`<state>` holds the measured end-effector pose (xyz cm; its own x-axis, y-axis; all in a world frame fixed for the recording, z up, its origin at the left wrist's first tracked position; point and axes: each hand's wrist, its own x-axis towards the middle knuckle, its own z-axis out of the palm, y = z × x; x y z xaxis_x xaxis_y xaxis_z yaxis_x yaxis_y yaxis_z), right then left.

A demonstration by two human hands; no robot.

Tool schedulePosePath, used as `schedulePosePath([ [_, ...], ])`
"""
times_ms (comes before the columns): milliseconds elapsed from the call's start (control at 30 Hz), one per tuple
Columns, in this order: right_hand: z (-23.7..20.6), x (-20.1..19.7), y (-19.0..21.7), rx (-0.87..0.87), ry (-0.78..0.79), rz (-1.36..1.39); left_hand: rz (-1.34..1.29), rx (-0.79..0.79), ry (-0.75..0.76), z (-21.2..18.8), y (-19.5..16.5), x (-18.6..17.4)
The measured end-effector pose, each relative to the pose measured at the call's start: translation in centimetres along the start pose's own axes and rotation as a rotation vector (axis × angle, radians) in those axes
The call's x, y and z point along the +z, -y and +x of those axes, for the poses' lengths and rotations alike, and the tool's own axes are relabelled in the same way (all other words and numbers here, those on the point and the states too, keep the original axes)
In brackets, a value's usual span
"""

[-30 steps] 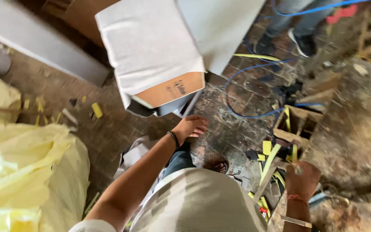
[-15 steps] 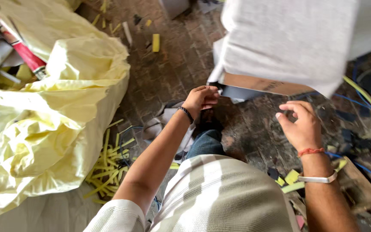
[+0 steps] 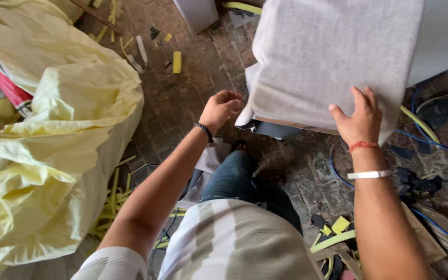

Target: The person stretches a gray fabric cover over a foam-padded wooden furniture panel on a workbench, then uses a pneumatic nail gun to staple the fabric to the frame. They flip and reposition the panel between sides, pull the fabric taut by hand, and press the cover down to seat it.

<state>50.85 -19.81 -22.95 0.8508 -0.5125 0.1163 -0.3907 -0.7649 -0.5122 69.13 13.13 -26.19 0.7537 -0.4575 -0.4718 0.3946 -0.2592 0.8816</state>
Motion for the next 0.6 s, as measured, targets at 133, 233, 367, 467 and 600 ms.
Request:
schedulePosePath([
  [133,0.0,1.3,-3.2,0.042,0.168,-0.167,0.373,0.373,-0.008,1.0,-4.6,3.6],
  [233,-1.0,1.9,-3.2,0.084,0.163,-0.142,0.723,0.536,0.016,2.8,-8.2,5.3],
  [367,-2.3,2.2,-2.1,0.154,0.094,-0.124,0.863,0.819,0.251,6.6,-10.3,8.2],
  [467,-2.9,3.1,-1.0,0.217,-0.015,-0.135,0.884,0.888,0.473,9.8,-9.9,11.5],
  [600,-3.5,4.1,0.1,0.307,-0.073,-0.174,0.978,0.984,0.617,12.7,-8.3,13.9],
])
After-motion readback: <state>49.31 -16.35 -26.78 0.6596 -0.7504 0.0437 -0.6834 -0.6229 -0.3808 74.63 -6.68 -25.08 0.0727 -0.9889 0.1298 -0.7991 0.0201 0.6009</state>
